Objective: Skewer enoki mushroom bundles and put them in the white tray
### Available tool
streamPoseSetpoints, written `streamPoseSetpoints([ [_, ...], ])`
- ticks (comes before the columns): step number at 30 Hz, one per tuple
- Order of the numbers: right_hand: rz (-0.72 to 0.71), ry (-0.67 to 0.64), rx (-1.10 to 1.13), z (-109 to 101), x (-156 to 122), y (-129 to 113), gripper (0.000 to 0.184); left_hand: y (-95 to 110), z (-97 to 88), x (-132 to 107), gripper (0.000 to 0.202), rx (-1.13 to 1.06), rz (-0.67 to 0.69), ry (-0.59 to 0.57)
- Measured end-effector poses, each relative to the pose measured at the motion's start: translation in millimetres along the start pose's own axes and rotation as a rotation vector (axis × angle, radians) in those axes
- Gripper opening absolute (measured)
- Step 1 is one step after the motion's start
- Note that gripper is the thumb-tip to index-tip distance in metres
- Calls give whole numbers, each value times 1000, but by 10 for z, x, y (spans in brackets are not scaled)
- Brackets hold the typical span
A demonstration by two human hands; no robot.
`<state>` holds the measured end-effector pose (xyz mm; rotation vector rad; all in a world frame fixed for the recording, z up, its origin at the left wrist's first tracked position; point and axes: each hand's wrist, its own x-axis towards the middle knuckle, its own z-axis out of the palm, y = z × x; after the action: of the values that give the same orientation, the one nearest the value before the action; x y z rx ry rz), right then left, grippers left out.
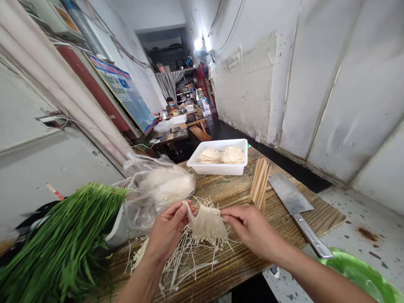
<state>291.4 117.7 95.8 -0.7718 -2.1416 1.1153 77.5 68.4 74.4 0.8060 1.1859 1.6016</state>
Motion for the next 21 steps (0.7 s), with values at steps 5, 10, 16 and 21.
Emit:
streamPoseSetpoints([
  [5,-1,-16,-10,-14,-13,-2,27,-14,20,-2,23,7,-7,-11],
  [10,-14,-9,-6,-18,-19,-6,28,-12,16,-6,25,9,-16,-8],
  [16,-18,-5,-3,-25,-32,-16,28,-4,35,-17,24,24,-17,-24],
  [21,-8,-7,-7,-30,-49,-15,28,11,53,-21,23,41,-13,-30],
])
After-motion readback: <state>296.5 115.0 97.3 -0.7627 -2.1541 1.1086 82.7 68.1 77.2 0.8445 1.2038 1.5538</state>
